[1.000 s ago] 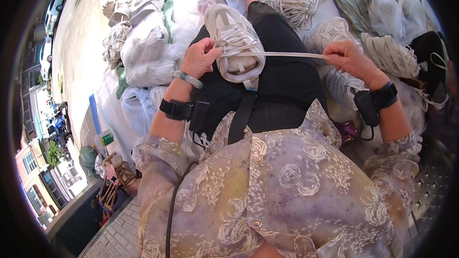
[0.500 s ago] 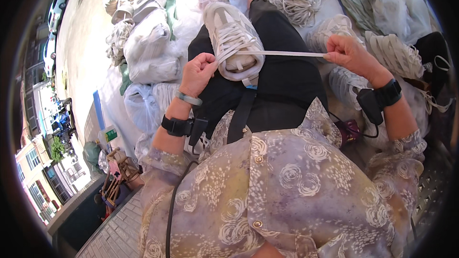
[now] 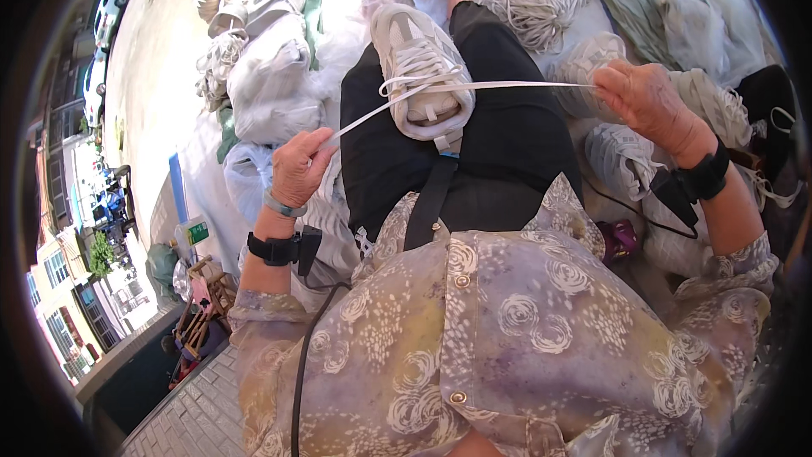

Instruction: Lacing white athletic shoes and preparing them for further processing or packaging.

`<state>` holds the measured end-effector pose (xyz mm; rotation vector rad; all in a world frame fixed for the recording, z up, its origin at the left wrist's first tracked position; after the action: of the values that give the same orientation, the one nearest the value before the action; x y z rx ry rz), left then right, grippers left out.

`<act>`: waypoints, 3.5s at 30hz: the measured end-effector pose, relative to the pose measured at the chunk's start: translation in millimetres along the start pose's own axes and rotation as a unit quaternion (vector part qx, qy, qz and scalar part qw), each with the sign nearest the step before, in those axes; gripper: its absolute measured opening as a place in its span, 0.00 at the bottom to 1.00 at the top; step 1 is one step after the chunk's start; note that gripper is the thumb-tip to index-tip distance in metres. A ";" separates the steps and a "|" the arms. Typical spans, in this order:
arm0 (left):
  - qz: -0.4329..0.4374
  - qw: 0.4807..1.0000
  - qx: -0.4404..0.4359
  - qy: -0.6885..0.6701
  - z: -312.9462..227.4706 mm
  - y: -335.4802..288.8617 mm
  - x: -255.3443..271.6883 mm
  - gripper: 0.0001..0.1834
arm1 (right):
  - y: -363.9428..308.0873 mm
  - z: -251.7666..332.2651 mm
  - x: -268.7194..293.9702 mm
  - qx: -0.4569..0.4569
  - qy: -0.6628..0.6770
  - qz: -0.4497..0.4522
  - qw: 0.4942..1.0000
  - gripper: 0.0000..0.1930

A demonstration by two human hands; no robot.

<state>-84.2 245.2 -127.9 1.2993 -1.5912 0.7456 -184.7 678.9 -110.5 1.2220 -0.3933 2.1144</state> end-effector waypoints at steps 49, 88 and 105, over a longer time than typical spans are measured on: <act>0.135 0.763 0.425 -0.467 -38.5 52.8 -62.8 0.10 | 93.4 12.3 -136.2 -0.278 0.654 -0.219 0.669 0.05; -0.102 0.818 0.278 -0.493 -30.1 61.5 -105.6 0.05 | 105.3 70.9 -119.3 -0.339 0.485 0.123 0.797 0.08; -0.171 0.869 0.220 -0.408 -30.4 71.9 -114.7 0.05 | 124.5 79.5 -157.4 -0.387 0.549 0.069 0.738 0.07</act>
<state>-142.7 336.8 -214.1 2.3869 -1.7823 0.3364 -161.0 481.8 -195.5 -0.5849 -0.6821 2.0196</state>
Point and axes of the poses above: each hand's wrist, its own y-axis towards the middle knuckle, its own x-axis out of the back of the hand, z = x × y, the point moved 2 cm from there along y, towards the middle knuckle, and after that the axes turned 5 degrees about y, right-handed, at the moved point
